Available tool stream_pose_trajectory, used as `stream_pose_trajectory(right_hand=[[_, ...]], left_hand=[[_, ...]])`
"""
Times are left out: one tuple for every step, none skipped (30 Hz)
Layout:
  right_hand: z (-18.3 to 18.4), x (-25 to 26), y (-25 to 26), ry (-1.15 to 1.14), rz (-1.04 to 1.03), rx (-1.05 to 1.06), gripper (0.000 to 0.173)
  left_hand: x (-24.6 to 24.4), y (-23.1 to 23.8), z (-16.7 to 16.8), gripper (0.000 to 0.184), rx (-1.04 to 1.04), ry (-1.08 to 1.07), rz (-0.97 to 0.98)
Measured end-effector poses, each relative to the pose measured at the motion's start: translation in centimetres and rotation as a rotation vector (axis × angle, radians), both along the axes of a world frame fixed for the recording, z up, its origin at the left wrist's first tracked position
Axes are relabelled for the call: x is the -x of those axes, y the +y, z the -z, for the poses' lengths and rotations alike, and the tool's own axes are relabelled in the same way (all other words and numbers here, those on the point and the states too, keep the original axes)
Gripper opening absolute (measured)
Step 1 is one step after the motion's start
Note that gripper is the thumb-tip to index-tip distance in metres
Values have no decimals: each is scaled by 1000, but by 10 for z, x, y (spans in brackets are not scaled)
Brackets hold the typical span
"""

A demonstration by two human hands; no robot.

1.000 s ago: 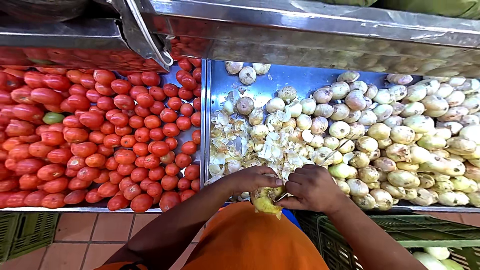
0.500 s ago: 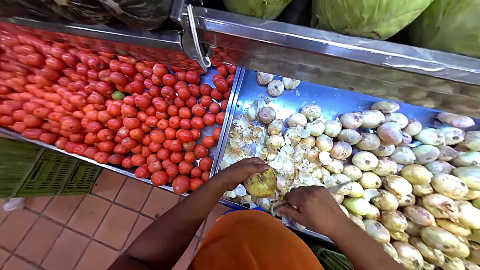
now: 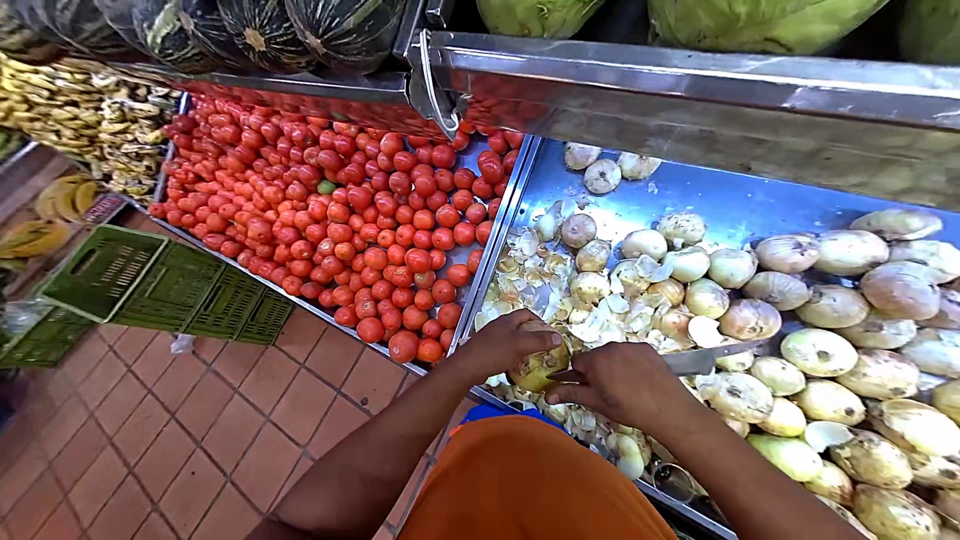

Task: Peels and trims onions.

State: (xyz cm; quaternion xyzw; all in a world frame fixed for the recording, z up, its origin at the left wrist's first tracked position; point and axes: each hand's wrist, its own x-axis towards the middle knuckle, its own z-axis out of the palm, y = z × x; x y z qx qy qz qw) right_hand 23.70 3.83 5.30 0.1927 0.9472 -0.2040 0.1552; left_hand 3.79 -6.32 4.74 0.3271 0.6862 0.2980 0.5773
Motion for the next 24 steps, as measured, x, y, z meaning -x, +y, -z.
stream_pose_trajectory(right_hand=[[2, 1, 0, 1, -5, 22, 81], [2, 1, 0, 0, 1, 37, 80], [2, -1, 1, 12, 8, 27, 79], [3, -4, 4, 43, 21, -2, 78], [5, -7, 8, 72, 34, -28, 77], [7, -10, 10, 83, 43, -47, 76], [9, -12, 11, 79, 46, -62, 76], [10, -13, 11, 63, 46, -69, 76], [10, -13, 10, 46, 46, -66, 77], [9, -13, 10, 32, 41, -58, 78], [9, -12, 10, 32, 31, -49, 79], [8, -12, 10, 33, 20, -35, 80], [9, -11, 10, 43, 11, -23, 81], [10, -12, 9, 52, 6, -11, 81], [13, -12, 8, 66, 2, -7, 81], [17, -12, 7, 86, 1, -6, 82], [21, -13, 6, 116, 2, -12, 82], [28, -13, 6, 165, -2, -28, 82], [35, -13, 7, 218, -9, -47, 81], [44, -14, 7, 280, -19, -69, 80], [53, -14, 9, 359, -32, -97, 78], [61, -14, 11, 429, -45, -120, 77], [65, -13, 13, 467, -61, -134, 76], [68, -12, 14, 484, -77, -142, 75]], left_hand=[[-2, 0, 0, 48, 2, 14, -8], [-4, -1, 0, 47, 3, 24, -14], [-6, -2, 0, 46, 2, 28, -24], [-8, -2, -1, 44, -5, 29, -36], [-9, -2, 0, 43, -16, 32, -47], [-9, -2, 1, 43, -23, 32, -48], [-8, -1, 1, 44, -23, 32, -40], [-7, 0, 2, 45, -15, 25, -27], [-7, 1, 3, 47, -11, 21, -17], [-7, 2, 3, 47, -12, 18, -11], [-8, 4, 2, 47, -13, 17, -5], [-9, 5, 1, 47, -10, 17, 1], [-11, 6, 1, 47, -2, 21, 6], [-13, 7, 0, 47, 9, 32, 10], [-16, 7, 0, 46, 20, 57, 11], [-18, 7, 1, 46, 28, 96, 10], [-20, 8, 3, 45, 38, 151, 14], [-22, 8, 4, 45, 47, 222, 19], [-25, 8, 3, 46, 61, 296, 24], [-29, 7, 3, 47, 74, 367, 24], [-33, 7, 3, 48, 81, 421, 14], [-37, 6, 3, 49, 85, 465, 2], [-40, 6, 4, 50, 85, 500, -8], [-41, 6, 6, 50, 89, 518, -15]])
